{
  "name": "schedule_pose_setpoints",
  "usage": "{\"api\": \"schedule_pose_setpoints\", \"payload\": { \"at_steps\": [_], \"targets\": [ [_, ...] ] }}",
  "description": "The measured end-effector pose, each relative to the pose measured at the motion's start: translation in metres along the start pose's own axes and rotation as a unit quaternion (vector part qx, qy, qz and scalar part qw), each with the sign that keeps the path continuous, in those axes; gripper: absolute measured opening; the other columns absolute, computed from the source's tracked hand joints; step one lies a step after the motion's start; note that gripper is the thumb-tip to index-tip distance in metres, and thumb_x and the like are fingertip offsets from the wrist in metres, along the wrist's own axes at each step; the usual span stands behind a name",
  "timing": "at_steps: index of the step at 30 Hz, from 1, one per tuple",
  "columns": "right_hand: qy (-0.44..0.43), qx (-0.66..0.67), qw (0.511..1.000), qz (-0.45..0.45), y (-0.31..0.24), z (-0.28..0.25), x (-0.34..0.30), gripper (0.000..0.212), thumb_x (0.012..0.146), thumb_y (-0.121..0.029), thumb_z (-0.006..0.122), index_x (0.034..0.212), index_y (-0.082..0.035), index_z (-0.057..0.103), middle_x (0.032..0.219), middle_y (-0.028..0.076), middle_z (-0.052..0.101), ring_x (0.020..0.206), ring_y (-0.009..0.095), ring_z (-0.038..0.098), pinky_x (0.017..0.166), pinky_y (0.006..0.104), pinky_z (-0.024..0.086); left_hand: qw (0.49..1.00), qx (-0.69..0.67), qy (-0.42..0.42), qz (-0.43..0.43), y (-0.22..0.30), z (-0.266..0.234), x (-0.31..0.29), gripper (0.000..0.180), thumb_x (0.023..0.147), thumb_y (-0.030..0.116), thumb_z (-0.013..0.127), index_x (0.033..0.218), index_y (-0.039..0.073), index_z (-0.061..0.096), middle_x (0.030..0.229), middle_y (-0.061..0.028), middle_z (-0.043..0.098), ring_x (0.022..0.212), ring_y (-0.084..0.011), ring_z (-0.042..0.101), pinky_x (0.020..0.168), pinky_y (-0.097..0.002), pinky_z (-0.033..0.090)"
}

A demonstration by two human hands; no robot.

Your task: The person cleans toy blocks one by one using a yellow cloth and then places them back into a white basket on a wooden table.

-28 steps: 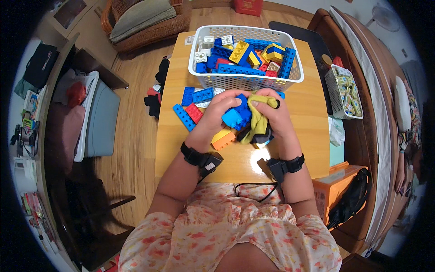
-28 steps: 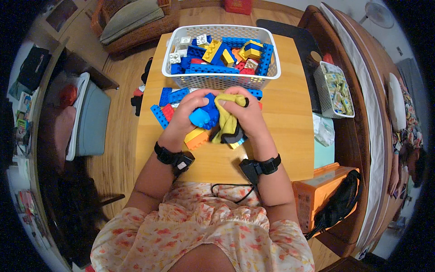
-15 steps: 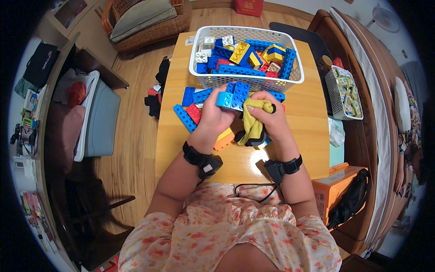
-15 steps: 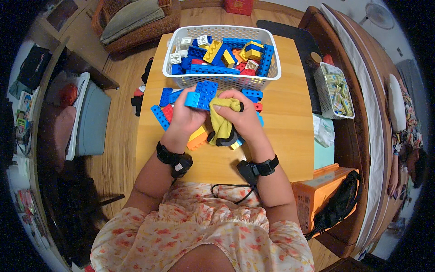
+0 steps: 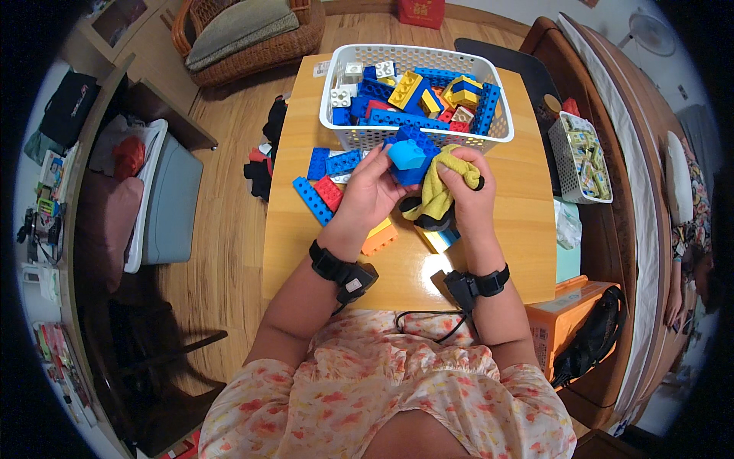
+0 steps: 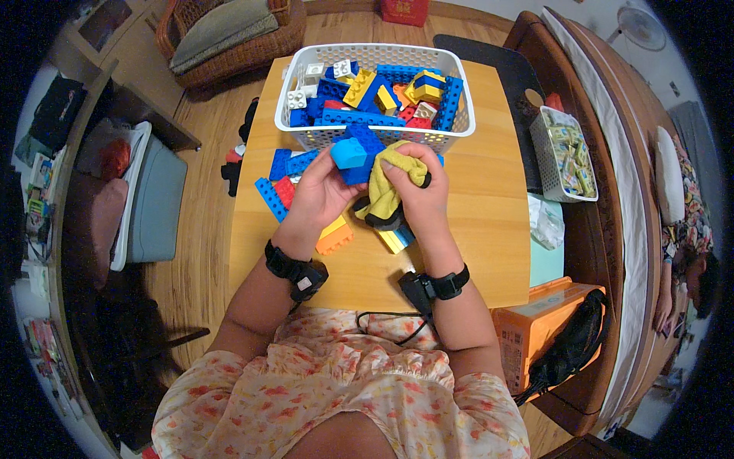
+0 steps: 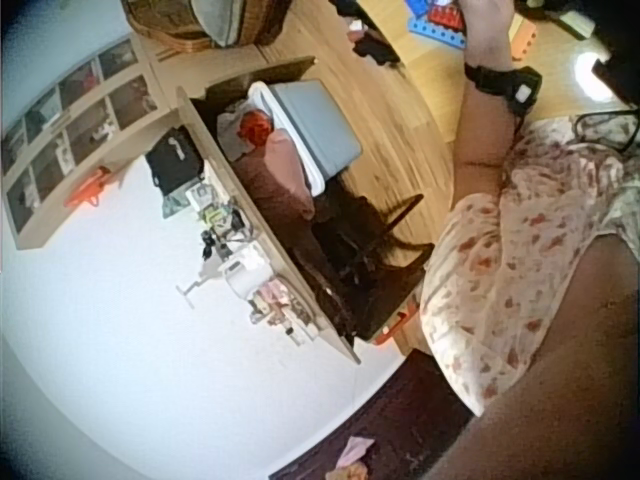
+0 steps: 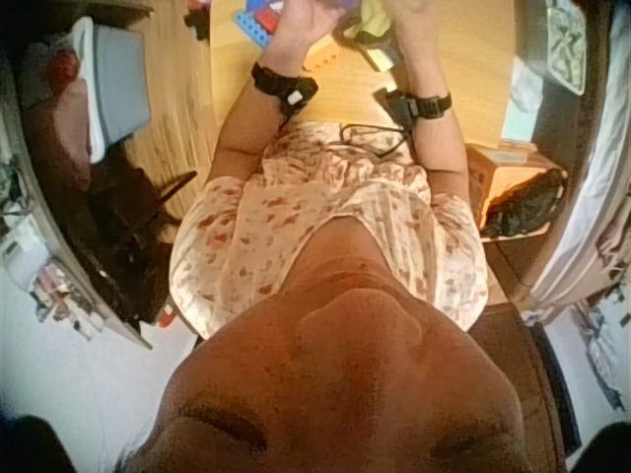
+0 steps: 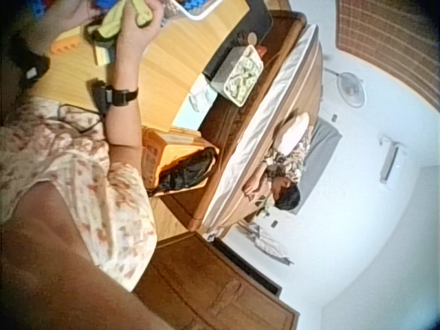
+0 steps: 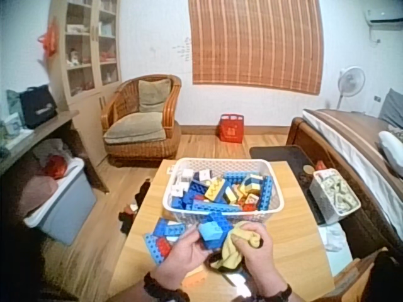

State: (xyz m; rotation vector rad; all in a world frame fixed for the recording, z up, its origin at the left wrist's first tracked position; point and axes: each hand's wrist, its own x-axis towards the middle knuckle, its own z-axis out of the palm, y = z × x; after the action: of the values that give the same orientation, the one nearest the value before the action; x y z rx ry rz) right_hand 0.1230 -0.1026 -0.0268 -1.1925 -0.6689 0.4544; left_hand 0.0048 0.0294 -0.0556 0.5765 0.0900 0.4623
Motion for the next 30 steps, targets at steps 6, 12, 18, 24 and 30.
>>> {"api": "schedule_pose_setpoints", "payload": {
  "at_steps": [6,12,18,24,30],
  "targets": [
    [0.019,-0.002,1.000,-0.012,0.002,-0.003,0.001,0.020,0.085,-0.004,0.074,0.101,-0.005,0.062,0.102,0.002,0.063,0.094,0.011,0.060,0.081,0.0261,0.050,0.993,0.100,0.025,0.054,0.000,0.021,0.000,0.033,0.102,0.015,0.051,0.132,0.002,0.047,0.124,-0.0103,0.062,0.108,-0.0215,0.063,0.091,-0.0375,0.052],
    [-0.046,-0.058,0.997,-0.020,0.001,-0.001,-0.006,0.022,0.083,-0.003,0.075,0.101,-0.005,0.062,0.099,0.002,0.063,0.093,0.011,0.060,0.081,0.0278,0.050,0.959,0.206,0.076,0.180,-0.007,0.005,0.004,0.040,0.097,0.006,0.059,0.134,0.000,0.044,0.125,-0.0103,0.059,0.110,-0.0186,0.060,0.096,-0.0336,0.050],
    [-0.028,-0.081,0.995,-0.058,0.005,-0.002,-0.003,0.020,0.083,-0.003,0.074,0.099,-0.004,0.062,0.099,0.002,0.064,0.090,0.011,0.060,0.080,0.0277,0.050,0.912,0.324,0.071,0.241,-0.010,0.010,0.001,0.050,0.087,-0.004,0.070,0.129,-0.001,0.044,0.122,-0.0097,0.058,0.112,-0.0165,0.058,0.097,-0.0316,0.049],
    [0.036,-0.007,0.999,0.004,0.000,-0.002,0.001,0.017,0.085,0.000,0.070,0.099,-0.004,0.062,0.097,0.001,0.064,0.088,0.010,0.060,0.076,0.0252,0.050,0.902,0.349,0.003,0.254,-0.014,0.004,0.000,0.057,0.082,-0.010,0.072,0.130,0.005,0.046,0.125,-0.0095,0.055,0.115,-0.0195,0.057,0.103,-0.0357,0.047],
    [0.056,0.000,0.998,0.007,0.001,-0.008,0.006,0.016,0.085,0.001,0.067,0.100,-0.003,0.062,0.098,0.002,0.064,0.088,0.010,0.060,0.078,0.0247,0.050,0.878,0.414,-0.065,0.229,-0.008,0.002,-0.001,0.055,0.076,-0.010,0.075,0.125,0.005,0.054,0.129,-0.0090,0.050,0.121,-0.0206,0.052,0.104,-0.0362,0.045]
  ]
}}
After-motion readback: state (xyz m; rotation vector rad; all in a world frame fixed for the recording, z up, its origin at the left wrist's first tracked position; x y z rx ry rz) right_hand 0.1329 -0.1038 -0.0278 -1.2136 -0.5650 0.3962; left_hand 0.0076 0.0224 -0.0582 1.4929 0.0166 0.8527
